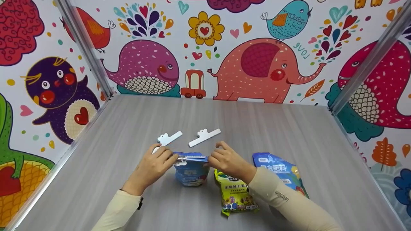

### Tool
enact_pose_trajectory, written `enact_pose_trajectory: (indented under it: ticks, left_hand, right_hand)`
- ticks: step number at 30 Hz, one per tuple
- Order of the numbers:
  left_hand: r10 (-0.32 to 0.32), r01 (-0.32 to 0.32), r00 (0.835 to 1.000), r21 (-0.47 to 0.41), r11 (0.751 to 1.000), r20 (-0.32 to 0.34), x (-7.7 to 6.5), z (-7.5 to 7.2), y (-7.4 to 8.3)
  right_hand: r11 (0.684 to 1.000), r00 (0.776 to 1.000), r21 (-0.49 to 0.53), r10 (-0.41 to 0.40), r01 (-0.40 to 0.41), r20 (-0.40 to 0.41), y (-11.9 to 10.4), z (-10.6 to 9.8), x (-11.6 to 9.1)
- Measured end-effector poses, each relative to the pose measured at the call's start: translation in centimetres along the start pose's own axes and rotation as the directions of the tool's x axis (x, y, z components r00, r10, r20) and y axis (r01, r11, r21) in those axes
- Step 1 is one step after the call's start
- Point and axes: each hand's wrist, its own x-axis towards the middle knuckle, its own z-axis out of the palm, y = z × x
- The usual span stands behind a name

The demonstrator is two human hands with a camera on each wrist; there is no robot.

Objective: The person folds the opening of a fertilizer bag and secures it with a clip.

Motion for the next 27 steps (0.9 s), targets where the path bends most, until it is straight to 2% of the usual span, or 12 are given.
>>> enact_pose_trajectory:
  ticks: [9,16,22,27]
  left_hand:
    - [-0.014,0.013,0.996,-0.011,1.0,-0.086,-1.4,0.4,-1.0]
    - [-0.035,0.032,0.994,-0.031,0.999,-0.099,-2.0,0.5,-1.2]
    - [-0.084,0.071,0.989,-0.11,0.991,-0.118,-2.2,0.6,-1.4]
    - [-0.15,0.123,0.981,-0.203,0.971,-0.124,-2.5,0.7,-1.5]
  right_hand:
    - [1.0,1.0,0.005,0.005,-0.005,0.005,0.0,-0.1,0.0]
    - [1.0,1.0,-0.009,0.001,-0.001,-0.001,-0.1,0.0,0.0]
    - [1.0,1.0,0.001,0.006,-0.006,-0.006,-0.1,0.1,-0.1]
    - [1.0,1.0,0.002,0.004,-0.004,-0.008,-0.1,0.1,-0.2]
